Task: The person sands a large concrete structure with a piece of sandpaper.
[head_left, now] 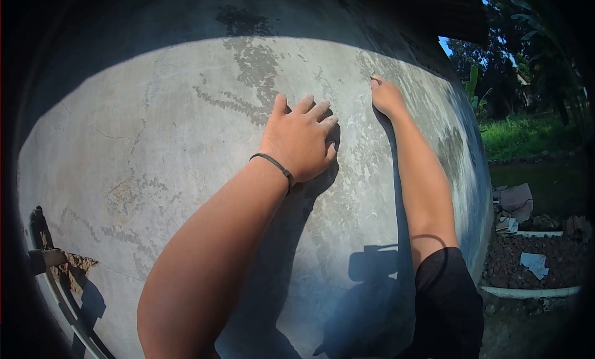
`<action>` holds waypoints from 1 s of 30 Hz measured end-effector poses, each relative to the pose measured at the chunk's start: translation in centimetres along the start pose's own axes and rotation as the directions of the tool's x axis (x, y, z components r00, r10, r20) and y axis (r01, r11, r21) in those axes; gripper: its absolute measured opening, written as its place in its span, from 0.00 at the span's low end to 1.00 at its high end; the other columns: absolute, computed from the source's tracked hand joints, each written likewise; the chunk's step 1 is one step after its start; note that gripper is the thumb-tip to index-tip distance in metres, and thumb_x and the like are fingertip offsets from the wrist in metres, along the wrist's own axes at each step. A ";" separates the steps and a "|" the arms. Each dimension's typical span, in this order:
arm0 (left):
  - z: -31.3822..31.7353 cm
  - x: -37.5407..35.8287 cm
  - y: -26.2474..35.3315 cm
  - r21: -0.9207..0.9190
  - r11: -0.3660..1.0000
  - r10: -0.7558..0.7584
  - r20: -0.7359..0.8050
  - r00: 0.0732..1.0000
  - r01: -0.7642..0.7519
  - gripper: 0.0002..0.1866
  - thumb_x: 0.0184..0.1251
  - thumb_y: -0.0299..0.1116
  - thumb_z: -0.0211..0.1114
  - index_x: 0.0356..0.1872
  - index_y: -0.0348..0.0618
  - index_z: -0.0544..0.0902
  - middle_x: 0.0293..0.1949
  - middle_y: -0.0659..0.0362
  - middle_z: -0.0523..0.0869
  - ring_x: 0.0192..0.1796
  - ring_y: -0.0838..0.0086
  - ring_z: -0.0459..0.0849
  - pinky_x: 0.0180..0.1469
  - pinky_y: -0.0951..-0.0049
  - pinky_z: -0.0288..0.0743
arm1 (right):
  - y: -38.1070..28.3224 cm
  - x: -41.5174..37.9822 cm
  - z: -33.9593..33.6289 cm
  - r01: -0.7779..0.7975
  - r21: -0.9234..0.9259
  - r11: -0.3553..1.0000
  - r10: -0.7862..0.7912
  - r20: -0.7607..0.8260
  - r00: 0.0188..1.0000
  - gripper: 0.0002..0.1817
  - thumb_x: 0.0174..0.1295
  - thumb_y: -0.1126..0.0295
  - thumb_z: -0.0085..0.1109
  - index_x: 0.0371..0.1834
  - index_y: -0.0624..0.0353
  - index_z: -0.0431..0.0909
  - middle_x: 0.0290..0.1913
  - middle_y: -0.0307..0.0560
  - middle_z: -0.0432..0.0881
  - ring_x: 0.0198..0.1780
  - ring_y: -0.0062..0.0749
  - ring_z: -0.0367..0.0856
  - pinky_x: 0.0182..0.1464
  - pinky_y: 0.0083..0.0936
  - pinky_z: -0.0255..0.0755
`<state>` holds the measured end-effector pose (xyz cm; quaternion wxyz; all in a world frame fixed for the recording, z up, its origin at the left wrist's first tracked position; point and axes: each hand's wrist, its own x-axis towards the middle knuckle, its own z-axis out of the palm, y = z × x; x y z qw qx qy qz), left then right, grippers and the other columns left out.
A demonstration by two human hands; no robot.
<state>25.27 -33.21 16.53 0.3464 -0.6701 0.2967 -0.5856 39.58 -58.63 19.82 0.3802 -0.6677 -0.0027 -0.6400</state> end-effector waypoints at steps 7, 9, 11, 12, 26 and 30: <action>0.2 -0.3 -0.6 -0.043 0.999 -0.011 -0.003 1.000 0.011 0.24 0.60 0.44 0.59 0.59 0.54 0.77 0.64 0.63 0.73 0.69 0.71 0.65 0.66 0.51 0.55 | -2.6 -9.8 -2.0 0.134 0.004 0.991 -0.134 0.054 0.989 0.22 0.71 0.56 0.38 0.63 0.47 0.72 0.60 0.49 0.77 0.59 0.53 0.75 0.61 0.45 0.67; 0.1 0.0 -0.6 -0.051 0.998 -0.046 0.026 0.999 0.047 0.24 0.60 0.44 0.59 0.59 0.52 0.77 0.64 0.62 0.73 0.69 0.70 0.65 0.66 0.53 0.55 | -3.9 -4.3 -1.7 0.016 -0.039 0.999 -0.014 0.061 0.998 0.21 0.71 0.57 0.38 0.62 0.49 0.73 0.56 0.54 0.79 0.58 0.55 0.76 0.59 0.46 0.68; 0.3 -0.1 -0.9 -0.044 0.998 -0.044 0.000 0.999 0.044 0.25 0.60 0.44 0.59 0.59 0.51 0.77 0.64 0.62 0.73 0.69 0.70 0.66 0.66 0.54 0.55 | -4.0 -0.4 -0.9 0.035 -0.050 0.998 -0.032 0.063 0.997 0.21 0.71 0.58 0.38 0.61 0.51 0.73 0.55 0.56 0.80 0.57 0.56 0.76 0.58 0.46 0.69; 0.4 -0.4 -0.8 -0.050 0.998 -0.036 -0.021 0.999 0.035 0.25 0.60 0.43 0.59 0.59 0.50 0.77 0.64 0.62 0.73 0.68 0.70 0.66 0.66 0.55 0.56 | -3.8 0.1 -0.5 0.045 -0.072 0.996 -0.040 0.072 0.997 0.21 0.71 0.58 0.38 0.61 0.52 0.73 0.53 0.58 0.80 0.56 0.56 0.77 0.57 0.46 0.69; 0.9 -0.5 -1.4 -0.002 1.000 -0.016 -0.085 0.996 0.016 0.23 0.62 0.45 0.56 0.58 0.51 0.78 0.64 0.63 0.74 0.69 0.71 0.66 0.66 0.53 0.54 | -7.1 -3.4 -1.3 0.061 -0.050 0.997 -0.056 0.095 0.994 0.22 0.70 0.59 0.39 0.63 0.53 0.72 0.54 0.61 0.79 0.57 0.57 0.76 0.59 0.45 0.68; 0.5 -1.1 -1.5 -0.003 1.000 -0.016 -0.049 0.999 0.016 0.24 0.62 0.46 0.56 0.58 0.51 0.77 0.64 0.63 0.74 0.69 0.71 0.66 0.66 0.52 0.55 | -5.9 -15.7 -1.9 0.310 -0.066 0.949 -0.310 0.011 0.951 0.23 0.71 0.59 0.40 0.66 0.51 0.70 0.64 0.50 0.73 0.60 0.55 0.74 0.62 0.42 0.67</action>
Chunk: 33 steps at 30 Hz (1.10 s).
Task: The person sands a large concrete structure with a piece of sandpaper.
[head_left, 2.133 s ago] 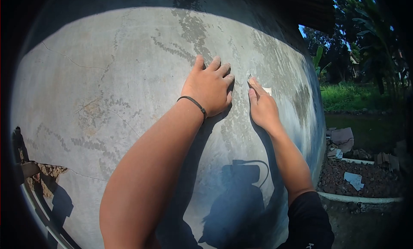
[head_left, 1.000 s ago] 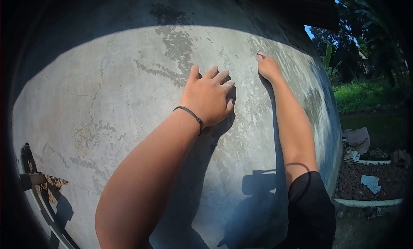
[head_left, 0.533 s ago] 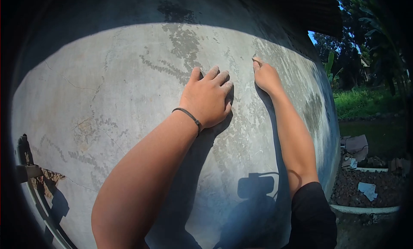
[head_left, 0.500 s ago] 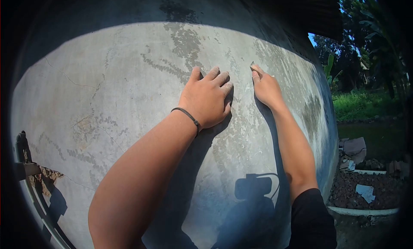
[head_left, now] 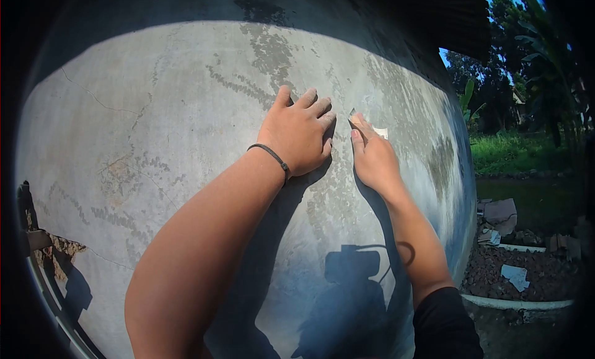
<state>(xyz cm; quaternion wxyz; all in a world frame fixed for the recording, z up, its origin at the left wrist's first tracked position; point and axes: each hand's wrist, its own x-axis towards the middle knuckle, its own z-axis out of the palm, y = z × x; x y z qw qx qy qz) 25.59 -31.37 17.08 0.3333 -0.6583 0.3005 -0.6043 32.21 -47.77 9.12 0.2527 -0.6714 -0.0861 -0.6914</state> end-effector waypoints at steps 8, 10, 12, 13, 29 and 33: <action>-0.4 -0.2 -0.1 0.021 0.999 -0.033 0.010 0.999 0.033 0.24 0.63 0.46 0.56 0.60 0.52 0.77 0.65 0.63 0.73 0.69 0.71 0.66 0.67 0.51 0.55 | 2.5 12.8 0.3 -0.296 -0.032 0.955 0.297 0.083 0.951 0.21 0.71 0.59 0.37 0.60 0.53 0.74 0.55 0.58 0.79 0.56 0.56 0.77 0.58 0.44 0.69; -0.3 -0.1 -0.3 0.024 1.000 -0.007 0.008 1.000 0.007 0.25 0.63 0.46 0.56 0.60 0.52 0.76 0.64 0.63 0.73 0.70 0.71 0.66 0.67 0.50 0.54 | 2.7 8.8 0.5 -0.244 0.042 0.969 0.239 0.095 0.966 0.22 0.72 0.59 0.37 0.63 0.52 0.71 0.60 0.54 0.76 0.60 0.54 0.74 0.61 0.43 0.68; -0.3 1.0 -0.4 0.011 1.000 -0.009 0.043 0.999 0.008 0.25 0.63 0.46 0.56 0.60 0.52 0.76 0.64 0.64 0.74 0.70 0.71 0.66 0.68 0.50 0.54 | 1.1 2.1 -0.9 -0.128 0.065 0.990 0.117 0.144 0.983 0.23 0.72 0.58 0.39 0.67 0.51 0.68 0.70 0.47 0.67 0.69 0.47 0.66 0.67 0.40 0.62; 0.1 1.5 -0.5 0.005 1.000 -0.018 0.023 1.000 0.018 0.25 0.63 0.46 0.56 0.61 0.52 0.76 0.64 0.64 0.74 0.70 0.71 0.66 0.68 0.50 0.53 | 0.3 -0.2 -1.2 -0.096 0.076 0.992 0.081 0.176 0.981 0.23 0.72 0.58 0.39 0.66 0.51 0.69 0.71 0.46 0.65 0.72 0.44 0.62 0.70 0.39 0.59; 1.2 2.4 0.6 0.013 0.996 -0.093 -0.031 0.995 0.094 0.25 0.61 0.46 0.57 0.59 0.48 0.77 0.64 0.62 0.73 0.68 0.71 0.66 0.66 0.53 0.55 | 1.5 4.5 -0.5 -0.102 0.199 0.975 0.085 0.090 0.992 0.22 0.71 0.60 0.39 0.62 0.56 0.73 0.64 0.54 0.72 0.64 0.54 0.70 0.64 0.41 0.64; 1.7 2.1 1.0 0.001 0.993 -0.116 -0.068 0.991 0.116 0.25 0.61 0.45 0.58 0.59 0.47 0.77 0.64 0.61 0.73 0.69 0.70 0.66 0.67 0.54 0.55 | 3.1 15.5 0.6 -0.281 0.044 0.959 0.278 0.055 0.959 0.21 0.71 0.60 0.39 0.59 0.56 0.75 0.56 0.59 0.78 0.57 0.58 0.76 0.60 0.44 0.67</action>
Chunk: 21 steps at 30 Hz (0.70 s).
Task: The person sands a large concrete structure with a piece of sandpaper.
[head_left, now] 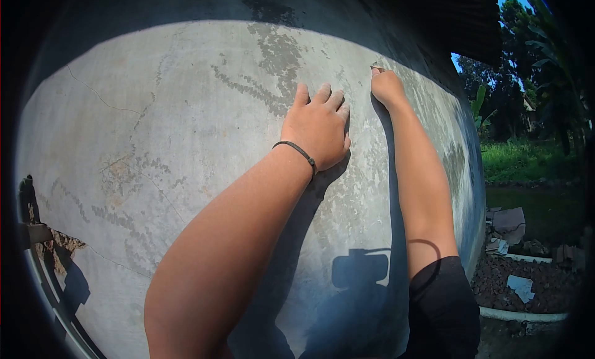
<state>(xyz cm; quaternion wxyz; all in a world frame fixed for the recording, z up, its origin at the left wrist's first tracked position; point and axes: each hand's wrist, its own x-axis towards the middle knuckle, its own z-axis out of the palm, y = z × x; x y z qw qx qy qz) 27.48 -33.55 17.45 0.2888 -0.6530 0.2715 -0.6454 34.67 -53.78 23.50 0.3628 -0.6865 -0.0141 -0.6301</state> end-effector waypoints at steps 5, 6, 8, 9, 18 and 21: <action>0.2 -0.1 0.1 -0.009 1.000 0.021 -0.045 0.999 -0.021 0.25 0.61 0.45 0.58 0.59 0.47 0.77 0.64 0.60 0.73 0.69 0.69 0.65 0.66 0.54 0.54 | 2.1 -11.2 -0.1 0.197 0.056 0.979 -0.197 -0.010 0.980 0.22 0.71 0.59 0.39 0.63 0.54 0.71 0.60 0.63 0.74 0.60 0.57 0.74 0.61 0.43 0.67; 0.0 -0.1 0.0 -0.012 1.000 0.024 -0.024 0.999 -0.025 0.25 0.61 0.45 0.58 0.59 0.47 0.77 0.64 0.61 0.73 0.69 0.69 0.65 0.66 0.53 0.55 | 2.6 -11.5 -0.2 0.199 0.048 0.979 -0.198 -0.015 0.980 0.22 0.71 0.59 0.39 0.63 0.54 0.71 0.60 0.63 0.74 0.60 0.57 0.74 0.61 0.43 0.67; -0.2 0.0 0.0 -0.013 1.000 0.023 0.009 1.000 -0.023 0.25 0.60 0.45 0.58 0.58 0.48 0.77 0.64 0.61 0.74 0.68 0.70 0.66 0.65 0.53 0.56 | 3.5 -11.9 0.7 0.182 0.076 0.980 -0.184 0.019 0.983 0.22 0.71 0.59 0.39 0.63 0.54 0.72 0.63 0.61 0.72 0.61 0.55 0.73 0.62 0.42 0.66; -0.6 0.1 0.0 0.001 1.000 0.016 0.018 1.000 -0.016 0.25 0.60 0.45 0.58 0.58 0.48 0.77 0.64 0.61 0.74 0.68 0.70 0.66 0.65 0.53 0.56 | 2.4 -10.0 0.2 0.114 0.074 0.991 -0.117 0.033 0.993 0.22 0.71 0.58 0.39 0.63 0.54 0.72 0.62 0.60 0.73 0.61 0.56 0.73 0.62 0.42 0.66; -1.3 -0.8 -0.7 0.011 0.995 0.098 0.055 0.994 -0.099 0.24 0.60 0.44 0.59 0.56 0.48 0.78 0.62 0.61 0.75 0.67 0.70 0.68 0.62 0.60 0.60 | 4.0 -11.5 0.4 0.273 0.053 0.961 -0.270 -0.053 0.961 0.21 0.71 0.60 0.42 0.63 0.49 0.73 0.62 0.45 0.75 0.59 0.58 0.74 0.62 0.40 0.67; -1.8 -0.8 -0.8 -0.048 0.996 0.077 0.060 0.995 -0.074 0.24 0.61 0.44 0.58 0.57 0.47 0.78 0.62 0.58 0.75 0.68 0.67 0.67 0.66 0.57 0.58 | 2.2 -9.5 -1.2 0.039 0.025 0.999 -0.042 0.128 0.991 0.21 0.72 0.59 0.41 0.64 0.49 0.73 0.58 0.55 0.78 0.58 0.57 0.75 0.61 0.43 0.67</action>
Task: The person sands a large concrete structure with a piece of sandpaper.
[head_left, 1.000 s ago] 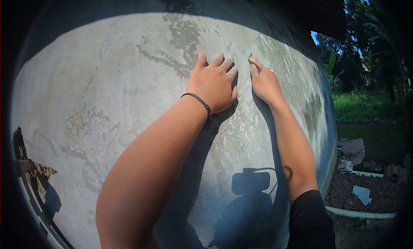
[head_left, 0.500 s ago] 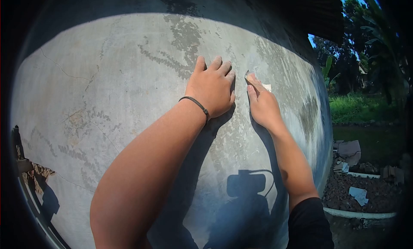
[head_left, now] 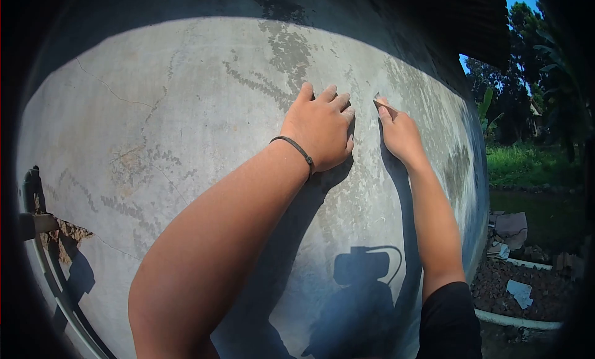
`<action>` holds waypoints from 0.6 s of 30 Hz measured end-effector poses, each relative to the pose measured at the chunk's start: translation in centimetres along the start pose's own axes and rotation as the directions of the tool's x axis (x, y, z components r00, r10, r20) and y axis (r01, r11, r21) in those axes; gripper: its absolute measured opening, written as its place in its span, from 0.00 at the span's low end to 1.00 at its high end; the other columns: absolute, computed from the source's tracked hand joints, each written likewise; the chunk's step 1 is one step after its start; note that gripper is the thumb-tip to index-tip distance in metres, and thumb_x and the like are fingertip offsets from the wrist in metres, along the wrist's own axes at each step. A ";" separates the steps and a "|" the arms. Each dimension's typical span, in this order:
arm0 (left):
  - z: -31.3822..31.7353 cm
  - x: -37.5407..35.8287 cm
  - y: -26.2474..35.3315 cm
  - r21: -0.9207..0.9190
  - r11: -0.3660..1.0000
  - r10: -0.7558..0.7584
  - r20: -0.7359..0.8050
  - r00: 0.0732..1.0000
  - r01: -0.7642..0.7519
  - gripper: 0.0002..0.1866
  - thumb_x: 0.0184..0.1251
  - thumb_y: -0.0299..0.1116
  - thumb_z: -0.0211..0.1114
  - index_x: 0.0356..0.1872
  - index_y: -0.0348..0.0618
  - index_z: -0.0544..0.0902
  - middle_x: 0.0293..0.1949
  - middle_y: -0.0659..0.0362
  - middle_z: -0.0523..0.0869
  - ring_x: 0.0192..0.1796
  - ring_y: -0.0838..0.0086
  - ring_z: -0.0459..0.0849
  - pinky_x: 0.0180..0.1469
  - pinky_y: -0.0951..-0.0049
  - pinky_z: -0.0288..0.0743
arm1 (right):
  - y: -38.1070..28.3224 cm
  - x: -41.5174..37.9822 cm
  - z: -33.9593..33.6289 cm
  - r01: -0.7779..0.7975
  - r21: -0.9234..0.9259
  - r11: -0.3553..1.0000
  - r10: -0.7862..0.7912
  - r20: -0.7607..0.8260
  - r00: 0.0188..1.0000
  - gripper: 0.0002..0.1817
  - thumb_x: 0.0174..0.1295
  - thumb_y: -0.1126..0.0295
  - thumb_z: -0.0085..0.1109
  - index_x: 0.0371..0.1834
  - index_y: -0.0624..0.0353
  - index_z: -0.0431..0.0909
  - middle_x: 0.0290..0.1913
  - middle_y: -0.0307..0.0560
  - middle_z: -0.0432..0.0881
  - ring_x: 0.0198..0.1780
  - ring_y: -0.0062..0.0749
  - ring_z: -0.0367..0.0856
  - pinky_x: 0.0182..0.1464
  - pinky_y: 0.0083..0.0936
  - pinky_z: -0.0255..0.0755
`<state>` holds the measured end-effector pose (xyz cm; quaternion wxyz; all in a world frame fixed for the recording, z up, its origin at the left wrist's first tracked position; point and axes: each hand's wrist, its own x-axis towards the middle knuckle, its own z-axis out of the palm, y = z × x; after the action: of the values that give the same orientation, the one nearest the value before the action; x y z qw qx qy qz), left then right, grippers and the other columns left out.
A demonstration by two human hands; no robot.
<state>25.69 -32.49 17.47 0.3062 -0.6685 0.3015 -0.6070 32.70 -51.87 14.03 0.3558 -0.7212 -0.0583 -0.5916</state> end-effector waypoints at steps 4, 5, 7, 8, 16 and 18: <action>0.9 -0.4 0.1 -0.114 0.992 -0.060 -0.097 0.993 0.049 0.24 0.61 0.43 0.57 0.57 0.44 0.77 0.62 0.56 0.74 0.68 0.64 0.67 0.70 0.53 0.53 | 1.5 11.3 1.7 0.019 -0.015 1.000 -0.022 -0.193 0.981 0.21 0.71 0.59 0.38 0.58 0.53 0.76 0.53 0.61 0.79 0.56 0.59 0.76 0.57 0.44 0.69; 0.9 -0.6 0.2 -0.115 0.993 -0.051 -0.088 0.995 0.041 0.24 0.62 0.42 0.57 0.57 0.43 0.77 0.63 0.54 0.74 0.68 0.63 0.67 0.72 0.53 0.52 | 1.1 10.3 1.8 0.011 -0.018 1.000 -0.014 -0.181 0.983 0.21 0.71 0.59 0.38 0.58 0.53 0.76 0.53 0.61 0.79 0.56 0.59 0.76 0.57 0.44 0.69; 1.0 -1.0 0.4 -0.161 0.986 -0.050 -0.112 0.992 0.032 0.23 0.62 0.41 0.56 0.56 0.41 0.78 0.62 0.52 0.75 0.68 0.61 0.67 0.72 0.56 0.53 | -0.5 6.6 0.8 -0.070 -0.129 0.989 0.059 -0.090 0.994 0.21 0.72 0.59 0.39 0.60 0.54 0.74 0.57 0.58 0.78 0.58 0.57 0.75 0.59 0.43 0.68; 1.0 -1.2 0.3 -0.182 0.983 -0.047 -0.113 0.992 0.026 0.23 0.62 0.41 0.56 0.56 0.41 0.78 0.62 0.52 0.75 0.68 0.61 0.67 0.72 0.56 0.53 | -0.4 2.9 0.6 0.011 -0.021 1.000 -0.013 -0.065 0.998 0.21 0.72 0.59 0.39 0.62 0.55 0.73 0.59 0.56 0.76 0.60 0.56 0.73 0.62 0.41 0.66; 0.8 -1.3 0.8 -0.305 0.949 -0.135 -0.147 0.980 0.085 0.19 0.63 0.42 0.57 0.49 0.42 0.82 0.56 0.53 0.79 0.66 0.63 0.69 0.71 0.55 0.54 | 1.4 -26.5 -2.3 0.077 0.241 0.968 -0.128 0.202 0.971 0.21 0.72 0.66 0.42 0.65 0.62 0.69 0.66 0.56 0.70 0.69 0.51 0.66 0.69 0.37 0.58; 0.3 -2.2 1.6 -0.308 0.947 -0.127 -0.102 0.987 0.090 0.19 0.63 0.42 0.57 0.49 0.43 0.82 0.56 0.54 0.79 0.66 0.64 0.69 0.71 0.53 0.53 | 1.5 -28.8 -2.0 -0.041 0.340 0.940 -0.018 0.168 0.986 0.21 0.72 0.67 0.42 0.65 0.65 0.69 0.65 0.58 0.71 0.68 0.51 0.67 0.69 0.36 0.59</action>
<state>25.76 -31.73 14.84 0.1478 -0.6851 0.3714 -0.6090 23.40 -44.46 -12.37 0.4729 -0.6963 -0.1857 -0.5071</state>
